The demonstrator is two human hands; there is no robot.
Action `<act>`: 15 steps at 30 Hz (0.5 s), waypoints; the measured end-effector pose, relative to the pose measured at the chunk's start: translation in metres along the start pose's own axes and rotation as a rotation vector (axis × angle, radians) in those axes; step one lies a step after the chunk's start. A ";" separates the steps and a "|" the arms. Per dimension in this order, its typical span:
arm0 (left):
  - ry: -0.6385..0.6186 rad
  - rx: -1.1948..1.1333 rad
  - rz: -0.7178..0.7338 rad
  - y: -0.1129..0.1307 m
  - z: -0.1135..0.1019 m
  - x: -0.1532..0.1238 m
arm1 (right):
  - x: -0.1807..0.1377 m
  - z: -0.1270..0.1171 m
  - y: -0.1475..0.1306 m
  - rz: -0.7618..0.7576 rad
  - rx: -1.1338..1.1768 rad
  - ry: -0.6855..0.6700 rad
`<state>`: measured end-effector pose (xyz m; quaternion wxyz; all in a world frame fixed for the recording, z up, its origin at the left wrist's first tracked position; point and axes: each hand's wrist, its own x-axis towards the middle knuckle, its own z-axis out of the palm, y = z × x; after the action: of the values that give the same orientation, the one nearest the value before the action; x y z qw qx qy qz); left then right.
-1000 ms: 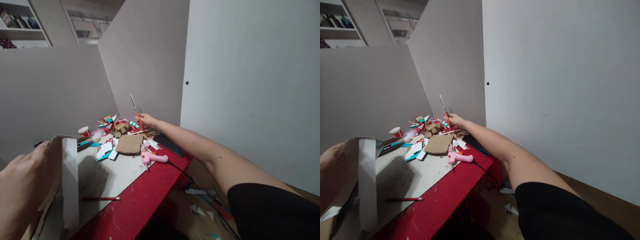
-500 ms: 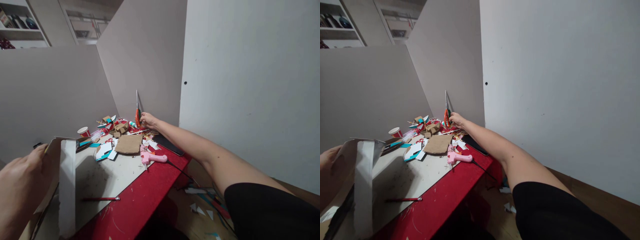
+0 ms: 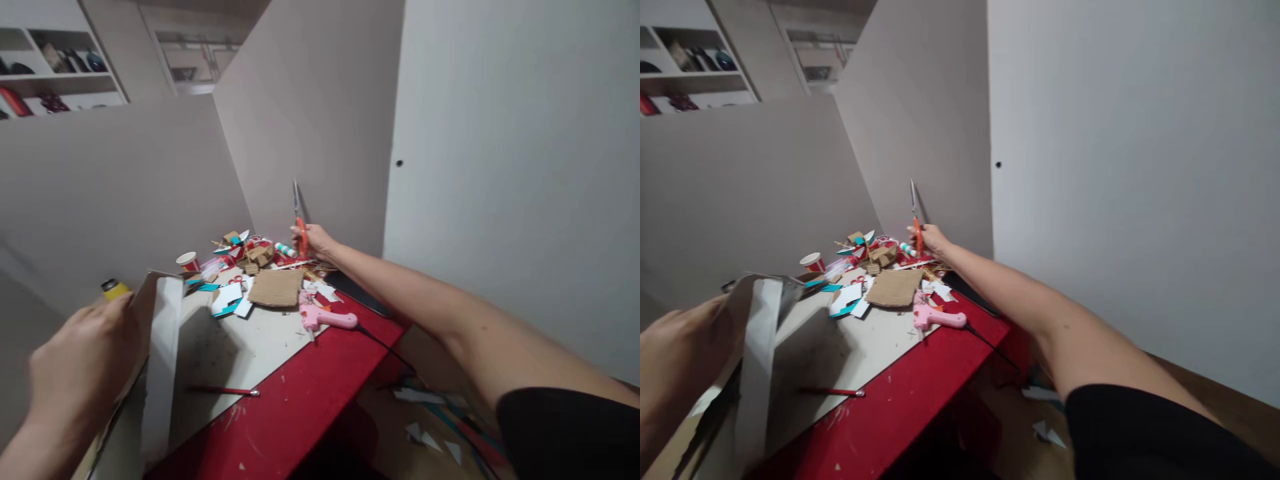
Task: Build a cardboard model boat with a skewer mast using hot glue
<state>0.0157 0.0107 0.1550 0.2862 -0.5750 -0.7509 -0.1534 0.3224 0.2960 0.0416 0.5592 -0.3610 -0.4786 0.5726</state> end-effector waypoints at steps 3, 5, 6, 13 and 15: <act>0.085 0.254 0.120 0.004 -0.002 -0.005 | -0.016 0.010 -0.007 0.005 0.053 -0.088; 0.158 0.305 0.147 -0.002 0.001 -0.005 | -0.029 0.020 -0.011 0.001 0.097 -0.181; 0.195 0.326 0.143 -0.007 0.003 -0.005 | -0.037 0.026 -0.013 0.000 0.121 -0.239; 0.377 0.427 0.114 -0.027 0.010 -0.005 | -0.114 0.079 -0.027 0.084 0.205 -0.621; 0.399 0.413 0.138 -0.024 0.016 -0.009 | -0.140 0.095 -0.032 0.110 0.233 -0.738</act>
<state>-0.0098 0.0059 0.1397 0.5490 -0.5127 -0.6542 -0.0878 0.2573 0.1420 0.0818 0.3552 -0.0900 -0.5594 0.7435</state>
